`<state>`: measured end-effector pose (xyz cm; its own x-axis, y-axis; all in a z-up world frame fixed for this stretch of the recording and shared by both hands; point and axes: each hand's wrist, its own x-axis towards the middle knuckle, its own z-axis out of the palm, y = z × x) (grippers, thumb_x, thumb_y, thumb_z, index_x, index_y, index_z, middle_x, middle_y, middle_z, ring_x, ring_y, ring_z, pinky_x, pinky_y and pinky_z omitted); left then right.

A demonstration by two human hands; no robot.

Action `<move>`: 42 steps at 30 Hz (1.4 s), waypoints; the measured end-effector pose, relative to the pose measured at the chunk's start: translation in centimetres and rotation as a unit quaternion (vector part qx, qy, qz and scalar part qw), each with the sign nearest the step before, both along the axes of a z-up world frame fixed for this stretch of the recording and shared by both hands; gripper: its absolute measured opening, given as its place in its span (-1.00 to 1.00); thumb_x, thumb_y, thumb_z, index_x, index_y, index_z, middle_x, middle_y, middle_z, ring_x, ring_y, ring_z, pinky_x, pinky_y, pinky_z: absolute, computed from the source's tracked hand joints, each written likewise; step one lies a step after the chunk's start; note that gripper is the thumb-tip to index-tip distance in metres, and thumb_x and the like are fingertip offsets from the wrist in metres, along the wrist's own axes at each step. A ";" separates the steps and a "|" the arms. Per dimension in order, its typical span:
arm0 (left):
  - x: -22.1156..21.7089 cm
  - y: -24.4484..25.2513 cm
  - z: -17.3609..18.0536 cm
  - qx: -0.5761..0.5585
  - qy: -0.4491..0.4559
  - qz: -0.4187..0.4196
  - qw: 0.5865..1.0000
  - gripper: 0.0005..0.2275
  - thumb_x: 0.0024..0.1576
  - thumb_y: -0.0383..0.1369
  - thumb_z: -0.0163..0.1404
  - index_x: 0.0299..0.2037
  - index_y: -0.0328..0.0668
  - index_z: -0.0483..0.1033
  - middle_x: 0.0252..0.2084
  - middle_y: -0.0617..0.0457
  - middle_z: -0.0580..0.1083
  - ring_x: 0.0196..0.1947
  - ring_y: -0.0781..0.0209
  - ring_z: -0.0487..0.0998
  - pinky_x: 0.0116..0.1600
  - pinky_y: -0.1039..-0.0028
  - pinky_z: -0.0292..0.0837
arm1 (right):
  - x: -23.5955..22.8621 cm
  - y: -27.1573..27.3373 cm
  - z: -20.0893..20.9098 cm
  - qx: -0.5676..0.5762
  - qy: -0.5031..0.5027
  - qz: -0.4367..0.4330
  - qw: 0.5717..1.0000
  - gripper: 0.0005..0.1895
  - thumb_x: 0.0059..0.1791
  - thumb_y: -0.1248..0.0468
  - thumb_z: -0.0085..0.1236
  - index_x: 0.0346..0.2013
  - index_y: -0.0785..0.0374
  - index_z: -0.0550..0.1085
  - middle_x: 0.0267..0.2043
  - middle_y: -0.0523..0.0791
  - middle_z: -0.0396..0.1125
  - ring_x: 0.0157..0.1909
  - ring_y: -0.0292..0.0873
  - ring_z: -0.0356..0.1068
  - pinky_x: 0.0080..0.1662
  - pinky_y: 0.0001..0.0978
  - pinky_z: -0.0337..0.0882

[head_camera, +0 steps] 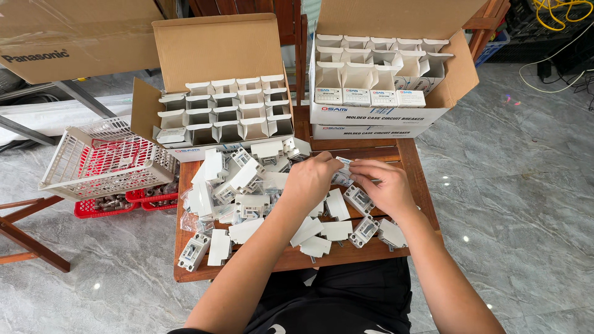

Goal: The person picks up white electrical components from a pile on a wooden table, removes plastic wrapping, and places them into individual cardboard boxes. The person repeats this process for multiple components, organizing them into a larger shipping box.

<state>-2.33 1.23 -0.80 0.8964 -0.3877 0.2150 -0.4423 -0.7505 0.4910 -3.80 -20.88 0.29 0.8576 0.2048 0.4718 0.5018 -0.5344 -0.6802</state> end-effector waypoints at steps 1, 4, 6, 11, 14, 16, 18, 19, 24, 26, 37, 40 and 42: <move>0.2 0.0 -0.6 0.009 -0.038 -0.005 0.999 -0.86 0.34 -0.46 0.12 -0.07 0.04 0.73 -0.16 0.13 0.61 -0.23 0.00 0.75 -0.20 0.21 0.70 | 0.0 0.0 -0.1 0.002 -0.006 0.000 1.000 -0.84 0.02 0.42 0.47 -0.14 0.12 0.80 -0.04 -0.08 0.70 0.13 0.07 0.66 0.08 -0.06 0.62; 0.3 0.3 -1.4 0.019 -0.088 -0.010 0.996 -0.84 0.31 -0.48 0.14 -0.15 0.13 0.74 -0.23 0.22 0.58 -0.26 0.14 0.71 -0.26 0.37 0.64 | -0.2 0.2 -0.1 0.001 -0.019 0.001 1.000 -0.84 0.02 0.43 0.48 -0.14 0.15 0.79 -0.05 -0.06 0.70 0.12 0.08 0.67 0.08 -0.06 0.63; 0.3 0.4 -1.5 0.020 -0.101 -0.011 0.995 -0.83 0.30 -0.48 0.15 -0.18 0.15 0.74 -0.24 0.24 0.57 -0.26 0.18 0.70 -0.27 0.42 0.63 | -0.3 0.2 -0.2 -0.001 -0.027 0.000 1.000 -0.84 0.02 0.44 0.48 -0.14 0.15 0.79 -0.05 -0.06 0.69 0.12 0.08 0.67 0.08 -0.06 0.63; 0.1 0.5 -1.4 0.012 -0.124 -0.005 0.992 -0.82 0.27 -0.48 0.16 -0.24 0.16 0.74 -0.29 0.26 0.56 -0.30 0.22 0.65 -0.30 0.46 0.58 | -0.2 0.1 -0.6 -0.004 -0.061 -0.001 0.998 -0.86 0.02 0.42 0.49 -0.16 0.14 0.79 -0.07 -0.07 0.69 0.11 0.06 0.67 0.04 -0.10 0.64; 0.3 0.4 -1.8 0.023 -0.126 -0.002 0.992 -0.83 0.27 -0.45 0.17 -0.24 0.21 0.73 -0.29 0.28 0.55 -0.29 0.25 0.65 -0.29 0.48 0.58 | -0.3 0.3 -0.8 -0.029 -0.098 -0.004 0.995 -0.83 0.01 0.46 0.47 -0.16 0.16 0.78 -0.08 -0.07 0.69 0.08 0.06 0.68 0.05 -0.09 0.65; 0.4 0.3 -2.0 0.024 -0.126 -0.002 0.992 -0.83 0.27 -0.45 0.17 -0.24 0.22 0.73 -0.29 0.28 0.55 -0.30 0.25 0.65 -0.29 0.47 0.58 | -0.2 0.2 -1.2 -0.028 -0.102 -0.005 0.994 -0.82 0.02 0.46 0.46 -0.15 0.15 0.78 -0.07 -0.09 0.69 0.09 0.04 0.68 0.05 -0.11 0.65; 0.4 0.3 -2.1 0.026 -0.124 -0.001 0.992 -0.83 0.27 -0.44 0.17 -0.24 0.22 0.73 -0.29 0.28 0.55 -0.30 0.25 0.65 -0.30 0.47 0.58 | -0.1 0.2 -1.4 -0.026 -0.104 -0.004 0.994 -0.82 0.02 0.46 0.45 -0.15 0.14 0.78 -0.06 -0.10 0.69 0.10 0.02 0.68 0.06 -0.12 0.65; 0.4 0.3 -2.2 0.025 -0.122 0.000 0.992 -0.84 0.27 -0.44 0.17 -0.24 0.21 0.74 -0.29 0.27 0.56 -0.30 0.25 0.65 -0.30 0.47 0.58 | 0.0 0.2 -1.4 -0.026 -0.106 0.000 0.994 -0.83 0.02 0.45 0.46 -0.15 0.14 0.78 -0.06 -0.10 0.69 0.10 0.03 0.68 0.06 -0.11 0.65; 0.1 0.0 -2.4 0.032 -0.131 -0.001 0.991 -0.88 0.25 -0.41 0.19 -0.25 0.18 0.73 -0.28 0.27 0.55 -0.31 0.24 0.65 -0.30 0.45 0.57 | 0.0 0.0 -0.7 -0.032 -0.103 0.023 0.994 -0.85 -0.03 0.45 0.49 -0.22 0.16 0.77 -0.07 -0.09 0.68 0.08 0.02 0.68 0.06 -0.14 0.65; 0.0 -0.2 -2.1 0.053 -0.122 0.008 0.991 -0.94 0.22 -0.32 0.23 -0.27 0.19 0.74 -0.25 0.28 0.53 -0.25 0.25 0.64 -0.26 0.44 0.59 | -0.2 0.1 -0.1 -0.041 -0.093 0.035 0.994 -0.88 -0.05 0.40 0.51 -0.24 0.17 0.76 -0.03 -0.04 0.67 0.05 0.10 0.67 0.03 -0.05 0.64; -1.4 -0.5 -1.2 0.082 -0.149 0.025 0.985 -0.86 0.18 -0.27 0.19 -0.10 0.33 0.70 -0.14 0.33 0.51 -0.14 0.25 0.64 -0.17 0.40 0.59 | 0.5 -1.0 1.5 -0.169 0.009 -0.006 0.985 -0.53 -0.08 0.30 0.48 0.13 0.16 0.63 0.11 -0.02 0.58 0.18 0.14 0.60 0.16 0.05 0.61; -3.4 0.0 2.8 0.033 -0.153 0.039 0.987 -0.76 0.20 -0.21 0.20 0.08 0.29 0.70 -0.08 0.29 0.55 -0.09 0.20 0.68 -0.11 0.34 0.63 | 1.0 -2.9 7.2 -0.159 0.016 -0.013 0.987 -0.45 -0.03 0.31 0.44 0.28 0.18 0.59 0.10 0.05 0.57 0.15 0.21 0.58 0.16 0.12 0.58; -4.8 0.3 4.8 0.004 -0.135 0.045 0.990 -0.73 0.20 -0.18 0.22 0.12 0.28 0.70 -0.05 0.28 0.57 -0.07 0.17 0.70 -0.10 0.30 0.66 | 1.7 -5.2 11.3 -0.147 0.005 -0.021 0.989 -0.44 0.00 0.34 0.40 0.32 0.19 0.59 0.08 0.09 0.56 0.13 0.26 0.56 0.14 0.17 0.55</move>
